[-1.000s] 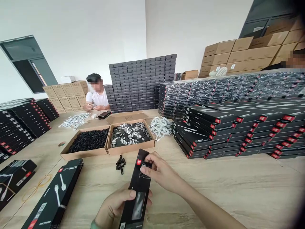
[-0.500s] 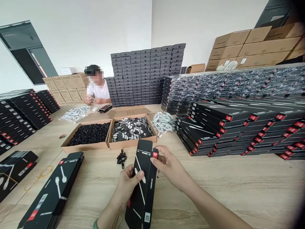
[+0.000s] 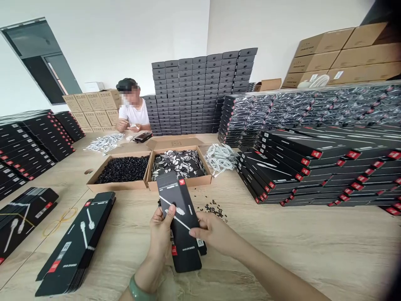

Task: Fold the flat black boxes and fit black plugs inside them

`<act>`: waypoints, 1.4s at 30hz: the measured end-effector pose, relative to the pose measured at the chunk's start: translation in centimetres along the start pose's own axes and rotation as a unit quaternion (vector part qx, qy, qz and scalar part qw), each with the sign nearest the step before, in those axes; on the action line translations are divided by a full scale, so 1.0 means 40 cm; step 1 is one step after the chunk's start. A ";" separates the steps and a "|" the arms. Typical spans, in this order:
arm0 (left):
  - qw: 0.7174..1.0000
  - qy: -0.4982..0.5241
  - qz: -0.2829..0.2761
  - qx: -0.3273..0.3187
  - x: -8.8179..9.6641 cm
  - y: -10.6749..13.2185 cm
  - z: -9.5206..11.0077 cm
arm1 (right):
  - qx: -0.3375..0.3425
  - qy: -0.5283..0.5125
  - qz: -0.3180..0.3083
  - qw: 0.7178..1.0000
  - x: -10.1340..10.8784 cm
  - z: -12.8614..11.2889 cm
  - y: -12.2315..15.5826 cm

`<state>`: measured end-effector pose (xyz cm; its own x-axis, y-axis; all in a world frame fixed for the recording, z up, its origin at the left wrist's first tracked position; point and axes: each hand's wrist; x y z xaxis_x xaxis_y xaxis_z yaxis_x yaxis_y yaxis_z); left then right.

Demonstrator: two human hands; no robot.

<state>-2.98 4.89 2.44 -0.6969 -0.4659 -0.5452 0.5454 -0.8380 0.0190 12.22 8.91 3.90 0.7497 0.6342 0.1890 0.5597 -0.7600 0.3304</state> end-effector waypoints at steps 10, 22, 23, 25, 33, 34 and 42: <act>0.997 0.027 0.067 -0.015 0.006 -0.017 0.003 | -0.007 -0.005 -0.004 1.000 -0.019 0.024 0.003; 0.986 0.049 0.148 -0.062 0.016 -0.031 0.002 | -0.174 -0.257 -0.169 0.936 -0.016 0.031 -0.021; 0.986 0.048 0.147 -0.064 0.016 -0.030 0.002 | -0.177 -0.262 -0.172 0.933 -0.021 0.034 -0.022; 0.987 0.046 0.143 -0.063 0.014 -0.028 0.003 | -0.184 -0.273 -0.179 0.927 -0.024 0.037 -0.020; 0.990 0.028 0.124 -0.058 0.005 -0.019 0.008 | -0.187 -0.290 -0.213 0.914 -0.018 0.039 -0.017; 0.990 0.024 0.122 -0.059 0.005 -0.018 0.008 | -0.186 -0.290 -0.217 0.913 -0.019 0.039 -0.017; 0.992 -0.012 0.097 -0.081 -0.001 -0.007 0.006 | -0.198 -0.274 -0.237 0.911 -0.018 0.044 -0.009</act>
<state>-3.24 5.08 2.66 -0.5813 -0.6223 -0.5243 0.7369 -0.6759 -0.0149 12.08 8.48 2.02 0.5818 0.6287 -0.5160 0.7763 -0.2399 0.5830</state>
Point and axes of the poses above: each hand's wrist, its own y-axis away from the middle knuckle, its own x-axis out of the back of the hand, z = x × y, and after that the axes turned 14 degrees about -x, right-handed
